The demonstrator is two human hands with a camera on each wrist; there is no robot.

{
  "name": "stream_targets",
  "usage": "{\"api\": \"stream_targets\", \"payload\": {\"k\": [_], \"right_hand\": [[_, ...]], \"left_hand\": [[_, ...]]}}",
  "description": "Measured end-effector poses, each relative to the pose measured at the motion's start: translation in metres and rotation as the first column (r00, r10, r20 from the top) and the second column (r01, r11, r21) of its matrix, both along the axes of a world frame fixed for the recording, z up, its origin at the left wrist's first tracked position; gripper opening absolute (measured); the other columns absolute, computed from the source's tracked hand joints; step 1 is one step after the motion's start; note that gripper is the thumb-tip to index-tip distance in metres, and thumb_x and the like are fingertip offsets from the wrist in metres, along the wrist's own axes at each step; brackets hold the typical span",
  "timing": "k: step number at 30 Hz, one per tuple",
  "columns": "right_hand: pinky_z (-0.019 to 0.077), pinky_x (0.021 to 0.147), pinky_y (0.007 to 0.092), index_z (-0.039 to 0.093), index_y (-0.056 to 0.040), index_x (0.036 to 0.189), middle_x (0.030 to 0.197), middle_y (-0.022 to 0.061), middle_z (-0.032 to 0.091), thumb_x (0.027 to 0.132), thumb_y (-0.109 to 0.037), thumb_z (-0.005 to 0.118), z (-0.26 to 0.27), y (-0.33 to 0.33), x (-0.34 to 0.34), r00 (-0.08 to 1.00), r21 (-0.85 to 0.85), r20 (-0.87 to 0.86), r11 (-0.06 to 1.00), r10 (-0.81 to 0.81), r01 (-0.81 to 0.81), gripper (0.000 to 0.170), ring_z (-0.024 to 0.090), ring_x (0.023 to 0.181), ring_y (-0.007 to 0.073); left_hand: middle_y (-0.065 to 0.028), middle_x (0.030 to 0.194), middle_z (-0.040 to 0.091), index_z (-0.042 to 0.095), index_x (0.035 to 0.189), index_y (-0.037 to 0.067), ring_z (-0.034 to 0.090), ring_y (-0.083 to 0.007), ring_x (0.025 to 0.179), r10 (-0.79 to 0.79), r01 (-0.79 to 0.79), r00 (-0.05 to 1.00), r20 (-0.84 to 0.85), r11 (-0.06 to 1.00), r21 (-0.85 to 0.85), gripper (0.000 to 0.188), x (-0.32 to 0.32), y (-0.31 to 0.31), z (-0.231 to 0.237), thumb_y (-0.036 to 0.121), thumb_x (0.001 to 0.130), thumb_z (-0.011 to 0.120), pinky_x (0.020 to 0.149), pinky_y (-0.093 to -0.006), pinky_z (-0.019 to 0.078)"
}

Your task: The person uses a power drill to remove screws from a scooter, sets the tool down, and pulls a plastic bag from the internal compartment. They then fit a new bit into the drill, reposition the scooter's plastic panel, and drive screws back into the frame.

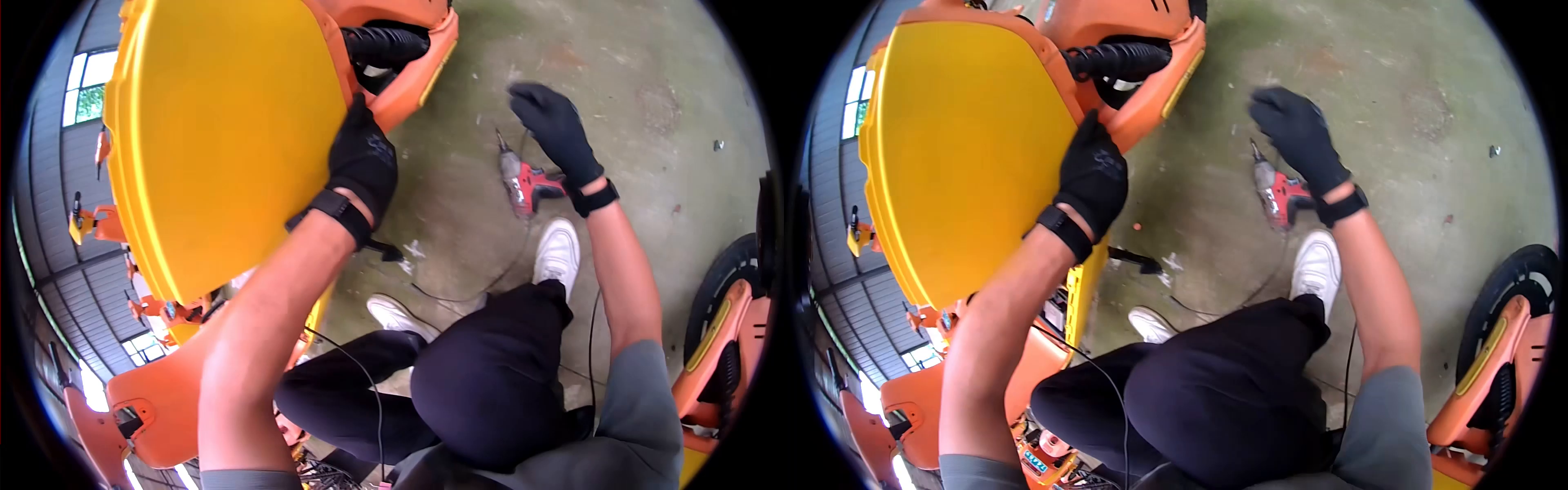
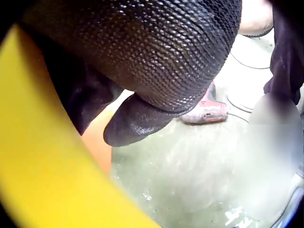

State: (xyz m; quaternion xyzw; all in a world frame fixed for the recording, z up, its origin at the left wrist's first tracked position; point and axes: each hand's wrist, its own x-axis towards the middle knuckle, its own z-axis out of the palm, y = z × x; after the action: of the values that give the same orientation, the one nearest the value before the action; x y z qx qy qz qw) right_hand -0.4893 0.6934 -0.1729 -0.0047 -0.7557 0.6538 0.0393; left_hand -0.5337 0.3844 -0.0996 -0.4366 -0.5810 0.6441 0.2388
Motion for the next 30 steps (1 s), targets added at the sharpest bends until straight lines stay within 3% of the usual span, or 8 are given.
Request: {"api": "stream_targets", "payload": {"k": [7, 8, 12, 14, 17, 24, 27, 30], "right_hand": [[0.0393, 0.088, 0.0456, 0.052, -0.0111, 0.126, 0.114, 0.011, 0.055, 0.068, -0.019, 0.067, -0.082, 0.016, 0.108, 0.965, 0.861, -0.139, 0.509, 0.224, 0.005, 0.06, 0.051, 0.102, 0.0321], [0.0387, 0.088, 0.0458, 0.051, -0.0108, 0.126, 0.112, 0.0113, 0.055, 0.071, -0.019, 0.063, -0.095, 0.009, 0.106, 0.963, 0.905, -0.12, 0.426, 0.24, 0.007, 0.057, 0.051, 0.101, 0.0314], [0.0406, 0.083, 0.0408, 0.049, -0.0064, 0.127, 0.1, 0.0133, 0.055, 0.074, -0.02, 0.058, -0.134, 0.001, 0.091, 0.954, 0.929, -0.027, 0.359, 0.298, -0.086, 0.055, 0.053, 0.093, 0.0288], [0.0416, 0.081, 0.0401, 0.05, -0.0057, 0.125, 0.098, 0.0135, 0.054, 0.073, -0.02, 0.059, -0.14, 0.006, 0.086, 0.949, 0.923, -0.027, 0.373, 0.315, -0.097, 0.055, 0.053, 0.091, 0.0291], [0.0428, 0.076, 0.0411, 0.051, -0.0052, 0.121, 0.096, 0.0143, 0.054, 0.068, -0.019, 0.065, -0.13, 0.016, 0.085, 0.93, 0.883, -0.022, 0.444, 0.367, -0.154, 0.056, 0.054, 0.089, 0.0309], [0.0489, 0.079, 0.0392, 0.055, -0.0006, 0.119, 0.099, 0.0155, 0.06, 0.066, -0.013, 0.073, -0.061, 0.022, 0.097, 0.974, 0.179, -0.01, 0.958, 0.228, -0.223, 0.057, 0.06, 0.088, 0.0325], [0.0495, 0.079, 0.0353, 0.054, -0.0012, 0.121, 0.106, 0.0111, 0.063, 0.072, -0.014, 0.073, 0.022, 0.02, 0.09, 0.905, -0.422, 0.276, 0.887, 0.322, -0.187, 0.054, 0.061, 0.091, 0.0244], [0.0499, 0.079, 0.0318, 0.055, -0.0014, 0.121, 0.109, 0.0082, 0.063, 0.078, -0.015, 0.071, 0.04, 0.008, 0.082, 0.957, -0.789, 0.091, 0.607, 0.276, -0.1, 0.048, 0.061, 0.093, 0.0184]], "left_hand": [[-0.0174, 0.077, 0.063, 0.067, 0.078, -0.003, 0.061, -0.0297, 0.087, 0.077, -0.09, 0.99, -0.114, 0.99, -0.11, 0.019, 0.003, -0.017, -0.024, 0.007, 0.077, 0.051, 0.109, -0.0395, 0.0311], [-0.0154, 0.076, 0.061, 0.065, 0.089, -0.004, 0.061, -0.0272, 0.085, 0.13, -0.185, 0.971, 0.201, 0.94, 0.287, 0.022, 0.015, 0.014, 0.018, 0.003, 0.081, 0.047, 0.108, -0.0353, 0.0326], [-0.0159, 0.085, 0.064, 0.065, 0.097, -0.004, 0.059, -0.0252, 0.098, 0.182, -0.204, 0.945, -0.273, 0.977, -0.054, 0.026, 0.001, -0.001, -0.017, 0.004, 0.084, 0.044, 0.11, -0.0335, 0.0278], [-0.0176, 0.096, 0.065, 0.066, 0.097, -0.003, 0.054, -0.0284, 0.109, 0.511, -0.639, 0.707, 0.49, 0.758, 0.13, 0.027, 0.023, 0.043, 0.04, 0.006, 0.083, 0.045, 0.112, -0.0363, 0.0232], [-0.0194, 0.105, 0.063, 0.067, 0.096, -0.003, 0.05, -0.0315, 0.115, 0.594, -0.648, 0.662, 0.457, 0.76, -0.049, 0.028, 0.034, 0.07, 0.07, 0.007, 0.082, 0.045, 0.113, -0.0384, 0.0215], [-0.0185, 0.108, 0.06, 0.064, 0.1, -0.003, 0.048, -0.0269, 0.115, 0.497, -0.566, 0.795, 0.347, 0.814, 0.131, 0.027, 0.024, 0.038, 0.032, 0.006, 0.086, 0.044, 0.112, -0.0349, 0.0233], [-0.0172, 0.105, 0.06, 0.062, 0.103, -0.003, 0.049, -0.0255, 0.112, 0.317, -0.375, 0.92, 0.23, 0.882, 0.285, 0.026, 0.007, -0.002, -0.015, 0.004, 0.088, 0.041, 0.111, -0.033, 0.0251], [-0.0174, 0.105, 0.058, 0.058, 0.106, -0.004, 0.049, -0.0264, 0.111, 0.169, -0.423, 0.743, -0.647, 0.868, -0.259, 0.026, 0.005, 0.0, -0.048, 0.002, 0.087, 0.041, 0.109, -0.0317, 0.0275]]}}
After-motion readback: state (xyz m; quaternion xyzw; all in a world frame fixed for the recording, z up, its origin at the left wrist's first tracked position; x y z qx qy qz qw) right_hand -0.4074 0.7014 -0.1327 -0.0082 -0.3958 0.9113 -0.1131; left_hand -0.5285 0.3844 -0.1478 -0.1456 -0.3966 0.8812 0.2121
